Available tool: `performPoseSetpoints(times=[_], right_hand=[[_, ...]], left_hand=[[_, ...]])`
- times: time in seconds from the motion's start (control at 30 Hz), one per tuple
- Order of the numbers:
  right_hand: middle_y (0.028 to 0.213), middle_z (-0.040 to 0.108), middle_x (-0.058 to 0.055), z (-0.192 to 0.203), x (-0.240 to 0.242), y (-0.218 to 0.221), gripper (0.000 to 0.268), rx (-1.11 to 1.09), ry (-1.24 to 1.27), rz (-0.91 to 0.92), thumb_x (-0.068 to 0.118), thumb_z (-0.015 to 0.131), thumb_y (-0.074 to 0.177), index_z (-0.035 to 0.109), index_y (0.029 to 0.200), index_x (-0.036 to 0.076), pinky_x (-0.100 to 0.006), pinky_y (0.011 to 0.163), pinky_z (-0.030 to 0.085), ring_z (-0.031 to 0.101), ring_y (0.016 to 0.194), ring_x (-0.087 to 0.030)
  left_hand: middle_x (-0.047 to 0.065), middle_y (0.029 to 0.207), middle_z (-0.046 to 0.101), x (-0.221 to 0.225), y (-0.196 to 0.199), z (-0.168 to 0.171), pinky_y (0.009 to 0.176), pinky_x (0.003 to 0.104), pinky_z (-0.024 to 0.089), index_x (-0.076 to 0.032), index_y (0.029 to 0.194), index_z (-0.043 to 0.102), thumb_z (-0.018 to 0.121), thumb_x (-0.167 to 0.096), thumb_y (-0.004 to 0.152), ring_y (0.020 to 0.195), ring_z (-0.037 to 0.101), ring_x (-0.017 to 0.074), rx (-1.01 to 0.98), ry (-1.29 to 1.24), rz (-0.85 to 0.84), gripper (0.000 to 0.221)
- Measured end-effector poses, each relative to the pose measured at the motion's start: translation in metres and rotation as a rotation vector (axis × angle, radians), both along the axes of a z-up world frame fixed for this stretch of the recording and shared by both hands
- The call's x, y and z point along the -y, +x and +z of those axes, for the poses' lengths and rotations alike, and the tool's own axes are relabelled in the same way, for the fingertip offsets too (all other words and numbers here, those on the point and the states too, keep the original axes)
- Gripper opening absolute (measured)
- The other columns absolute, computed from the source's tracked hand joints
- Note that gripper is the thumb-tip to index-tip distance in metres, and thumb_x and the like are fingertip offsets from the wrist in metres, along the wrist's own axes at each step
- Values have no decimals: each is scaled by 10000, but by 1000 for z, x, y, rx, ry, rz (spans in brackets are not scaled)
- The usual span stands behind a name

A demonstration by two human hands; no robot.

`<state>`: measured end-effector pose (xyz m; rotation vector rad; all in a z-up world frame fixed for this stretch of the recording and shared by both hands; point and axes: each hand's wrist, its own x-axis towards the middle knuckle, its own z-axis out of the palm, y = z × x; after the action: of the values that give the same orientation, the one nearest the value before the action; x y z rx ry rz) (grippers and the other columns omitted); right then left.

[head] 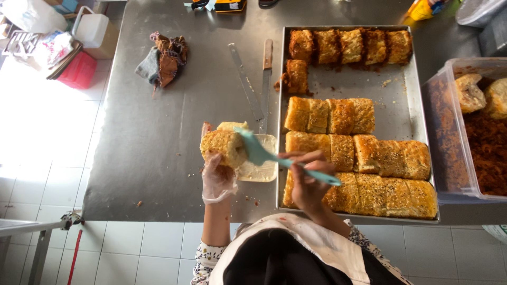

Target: The person prepares bread rolls by spreading a cream filling onto the cut surface of rolls using a blue spatula and then dipping them into a container of meat floss.

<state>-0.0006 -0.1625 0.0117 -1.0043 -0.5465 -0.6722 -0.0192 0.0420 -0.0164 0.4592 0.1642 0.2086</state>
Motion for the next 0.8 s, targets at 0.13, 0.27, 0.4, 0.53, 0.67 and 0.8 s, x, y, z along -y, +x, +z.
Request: performPoseSetpoints(times=[0.13,0.27,0.4,0.53,0.67,0.8], right_hand=[[972,653,-137,4,7,3,123,-45,117,84,-10,614,1049,537,1098,73,-389,714,726,769,922,-308],[965,592,-83,-7,28,14,93,-306,-132,-160,32,591,1084,516,1121,75,-245,588,632,701,783,-180],[932,673,-91,-8,77,-2,184,-376,71,-125,63,629,1048,446,1046,88,-209,536,562,773,905,-229],[807,574,-125,-29,126,-5,155,-605,179,-364,39,643,1007,494,968,30,-230,389,428,588,622,-242],[1020,615,-48,-28,257,-36,207,-207,315,-676,3,640,1050,517,1150,135,-446,800,685,746,899,-244],[903,595,-49,-15,403,-105,181,-4,287,-820,-59,603,1198,538,1167,108,-308,591,555,716,824,-219]], left_hand=[[146,1391,531,0,2,8,1055,387,566,-139,1606,295,746,-53,830,1275,555,283,44,28,-63,902],[171,1448,509,8,-8,37,988,389,588,-110,1652,269,794,-50,811,1283,562,299,186,59,-188,993],[81,1548,429,32,6,66,978,411,616,-87,1601,241,853,-134,688,1297,535,308,68,142,-301,1099],[133,1502,348,101,44,83,1061,464,481,-106,1694,207,874,-237,752,1332,447,318,118,328,-551,1162],[112,1614,306,202,81,121,1169,492,378,-139,1640,107,870,-323,702,1424,417,320,255,633,-803,1223],[134,1550,375,345,129,133,1056,462,434,-131,1641,56,854,-367,704,1286,487,310,524,1191,-1000,1253]])
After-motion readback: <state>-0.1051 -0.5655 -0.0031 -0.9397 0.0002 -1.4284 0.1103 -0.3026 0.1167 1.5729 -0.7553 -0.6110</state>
